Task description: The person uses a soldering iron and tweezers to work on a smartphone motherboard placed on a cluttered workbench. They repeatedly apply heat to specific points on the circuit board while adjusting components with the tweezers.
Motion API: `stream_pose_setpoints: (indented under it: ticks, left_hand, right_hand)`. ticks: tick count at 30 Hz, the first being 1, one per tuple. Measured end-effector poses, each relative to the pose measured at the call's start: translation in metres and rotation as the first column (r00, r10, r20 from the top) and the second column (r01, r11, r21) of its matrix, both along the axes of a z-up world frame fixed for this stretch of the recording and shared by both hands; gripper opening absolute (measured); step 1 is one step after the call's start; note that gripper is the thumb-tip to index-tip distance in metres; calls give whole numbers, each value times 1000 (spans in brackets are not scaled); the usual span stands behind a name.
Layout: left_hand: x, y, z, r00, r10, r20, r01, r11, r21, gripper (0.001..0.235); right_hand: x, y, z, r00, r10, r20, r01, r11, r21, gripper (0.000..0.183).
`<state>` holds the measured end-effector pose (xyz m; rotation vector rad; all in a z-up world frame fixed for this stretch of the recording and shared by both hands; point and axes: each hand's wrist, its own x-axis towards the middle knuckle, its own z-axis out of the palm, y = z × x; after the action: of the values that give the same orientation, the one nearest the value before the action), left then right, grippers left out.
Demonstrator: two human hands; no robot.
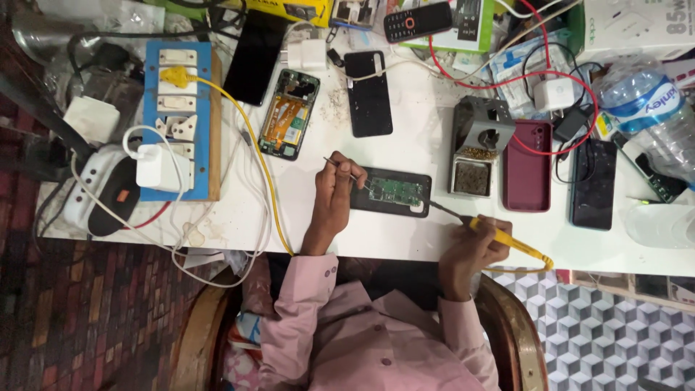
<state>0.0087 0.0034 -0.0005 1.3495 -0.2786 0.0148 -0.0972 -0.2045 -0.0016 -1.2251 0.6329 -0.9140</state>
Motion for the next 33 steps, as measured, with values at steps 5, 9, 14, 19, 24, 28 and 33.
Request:
stream_pose_setpoints:
  ticks: [5, 9, 14, 19, 24, 28, 33]
  left_hand:
    - [2, 1, 1, 995, 15, -99, -10, 999, 50, 37]
    - [0, 2, -1, 1000, 2, -1, -2, 1000, 6, 37]
    - [3, 0, -1, 1000, -4, -13, 4, 1000, -25, 36]
    - [3, 1, -5, 1000, -12, -6, 12, 999, -36, 36]
    - [1, 0, -5, 999, -23, -22, 21, 997, -77, 36]
    - [4, -2, -6, 1000, -19, -6, 18, 995, -99, 35]
    - [2, -1, -5, 1000, -12, 0, 12, 997, -71, 36]
  right_hand:
    - [-2, -10, -13, 993, -35, 111, 31, 999, 39, 4]
    - [-4, -9, -15, 997, 8, 81, -6, 1000, -17, 9]
    - [3, -3, -3, 1000, -19, 16, 18, 999, 27, 9]
    - [0, 0, 0, 1000, 29, -9, -29, 999, -20, 20]
    - [2, 0, -4, 998, 12, -63, -14, 1000, -22, 21]
    - [3, -2, -6, 998, -3, -67, -1, 998, -61, 20]
    - [2, 0, -2, 997, 59, -54, -64, 995, -77, 22]
